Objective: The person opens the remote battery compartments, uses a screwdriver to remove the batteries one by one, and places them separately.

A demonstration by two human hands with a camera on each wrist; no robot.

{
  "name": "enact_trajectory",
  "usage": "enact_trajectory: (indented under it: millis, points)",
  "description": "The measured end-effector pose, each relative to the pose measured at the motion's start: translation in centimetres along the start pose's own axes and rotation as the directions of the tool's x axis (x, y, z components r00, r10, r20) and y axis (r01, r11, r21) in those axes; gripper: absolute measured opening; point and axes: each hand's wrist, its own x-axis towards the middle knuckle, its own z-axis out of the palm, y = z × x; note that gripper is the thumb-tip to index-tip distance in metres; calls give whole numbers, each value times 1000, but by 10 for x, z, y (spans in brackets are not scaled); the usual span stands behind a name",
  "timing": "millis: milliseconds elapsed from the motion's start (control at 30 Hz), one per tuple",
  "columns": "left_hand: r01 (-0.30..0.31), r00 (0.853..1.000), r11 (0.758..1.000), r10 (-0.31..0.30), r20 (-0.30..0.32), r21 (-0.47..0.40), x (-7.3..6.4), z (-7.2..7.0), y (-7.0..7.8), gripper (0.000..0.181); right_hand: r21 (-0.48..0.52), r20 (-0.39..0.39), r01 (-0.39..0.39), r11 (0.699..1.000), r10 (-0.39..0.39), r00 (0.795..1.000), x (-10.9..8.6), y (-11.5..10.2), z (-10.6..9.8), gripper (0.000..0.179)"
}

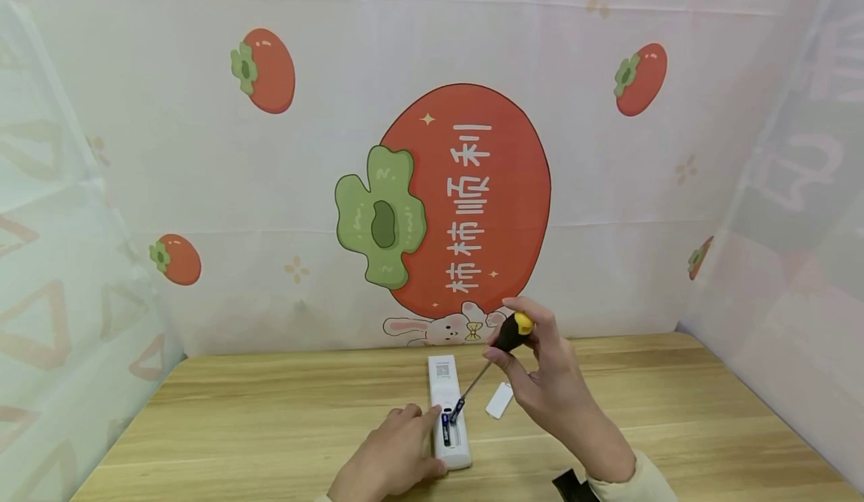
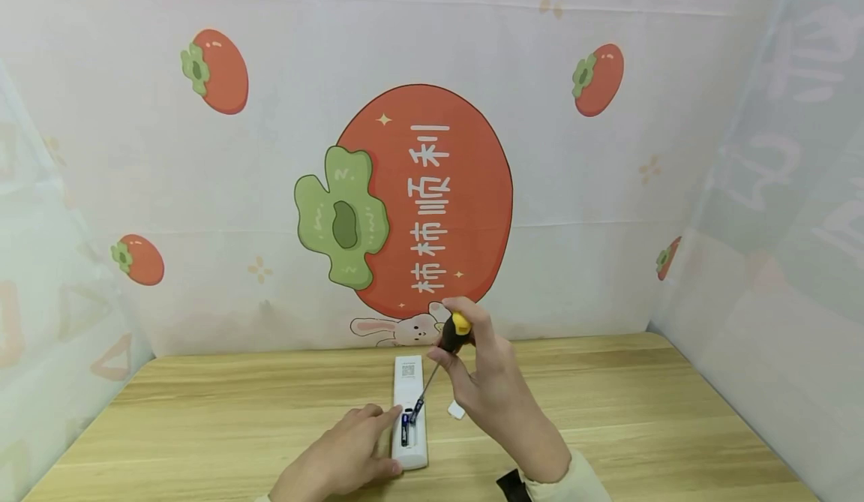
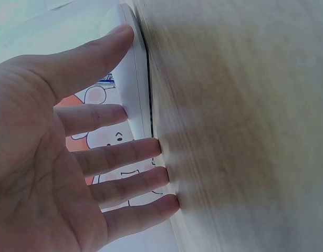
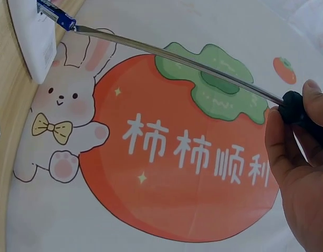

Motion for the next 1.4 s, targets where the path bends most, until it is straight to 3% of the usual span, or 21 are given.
enact_trajectory:
  millis: [567, 700, 900, 1100, 1400]
  points:
    - [-42, 999, 998, 43, -27, 37, 0, 0, -1, 72, -47, -6, -56, 997, 56, 998, -3, 10, 3, 55]
    - [-48, 998, 998, 50, -31, 52, -1, 0, -2, 72, 11, 17, -74, 997, 74, 997, -3, 8, 2, 58]
    - [-43, 999, 999, 44, -31, 28, -1, 0, -3, 70, 91, 112, -84, 992, 73, 991, -3, 1, 8, 71]
    - [-35, 999, 999, 35, -14, 8, -1, -1, -3, 70, 105, 184, -58, 993, 38, 982, -6, -1, 18, 72]
    - [-34, 999, 999, 34, -15, 2, -1, -1, -3, 70, 43, 176, 44, 998, -51, 983, -8, 2, 27, 68]
